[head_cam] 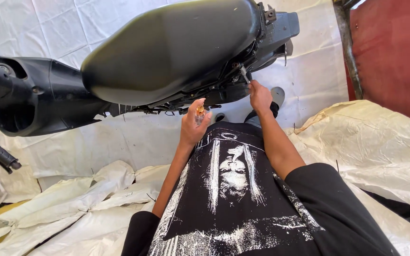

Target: The person uses a wrench to tighten bolts on the rear section of a black motorcycle, near the seat and undercarriage. They hold a small spray bottle in their left hand while working with the wrench in their right hand. The person moves around the rear of the motorcycle to access different bolts.

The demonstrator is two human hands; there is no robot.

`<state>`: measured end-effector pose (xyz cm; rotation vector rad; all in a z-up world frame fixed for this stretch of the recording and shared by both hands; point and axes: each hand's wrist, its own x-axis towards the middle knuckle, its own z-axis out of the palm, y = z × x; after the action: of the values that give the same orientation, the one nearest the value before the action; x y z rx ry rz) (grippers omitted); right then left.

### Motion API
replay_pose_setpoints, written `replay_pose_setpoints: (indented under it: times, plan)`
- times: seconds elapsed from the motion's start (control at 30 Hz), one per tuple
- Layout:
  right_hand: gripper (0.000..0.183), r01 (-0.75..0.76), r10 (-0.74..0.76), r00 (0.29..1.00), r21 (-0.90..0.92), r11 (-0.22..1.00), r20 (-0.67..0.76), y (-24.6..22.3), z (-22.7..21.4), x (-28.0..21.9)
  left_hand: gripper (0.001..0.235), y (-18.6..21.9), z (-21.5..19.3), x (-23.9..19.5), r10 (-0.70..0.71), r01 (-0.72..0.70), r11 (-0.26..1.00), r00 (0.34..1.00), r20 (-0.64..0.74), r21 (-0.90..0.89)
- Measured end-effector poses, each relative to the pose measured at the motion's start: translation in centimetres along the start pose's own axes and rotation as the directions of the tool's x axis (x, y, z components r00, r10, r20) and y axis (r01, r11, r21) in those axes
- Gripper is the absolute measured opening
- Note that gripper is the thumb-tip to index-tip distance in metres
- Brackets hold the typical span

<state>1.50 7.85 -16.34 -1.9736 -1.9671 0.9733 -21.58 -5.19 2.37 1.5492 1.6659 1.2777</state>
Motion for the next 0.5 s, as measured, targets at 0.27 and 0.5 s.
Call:
replay_pose_setpoints:
  times: [0.27,0.5]
  plan:
    - [0.015,0.128,-0.130,0.991,0.050,0.990,0.023,0.2,-0.6,1.0,0.046,0.7,1.0,0.8,-0.027,0.027,1.000,1.000,0.000,0.009]
    - [0.013,0.277,-0.286,0.958,-0.180,0.944,-0.022,0.9,1.8,1.2,0.046,1.1,1.5,1.2,-0.066,0.066,0.998,0.998,-0.009,0.005]
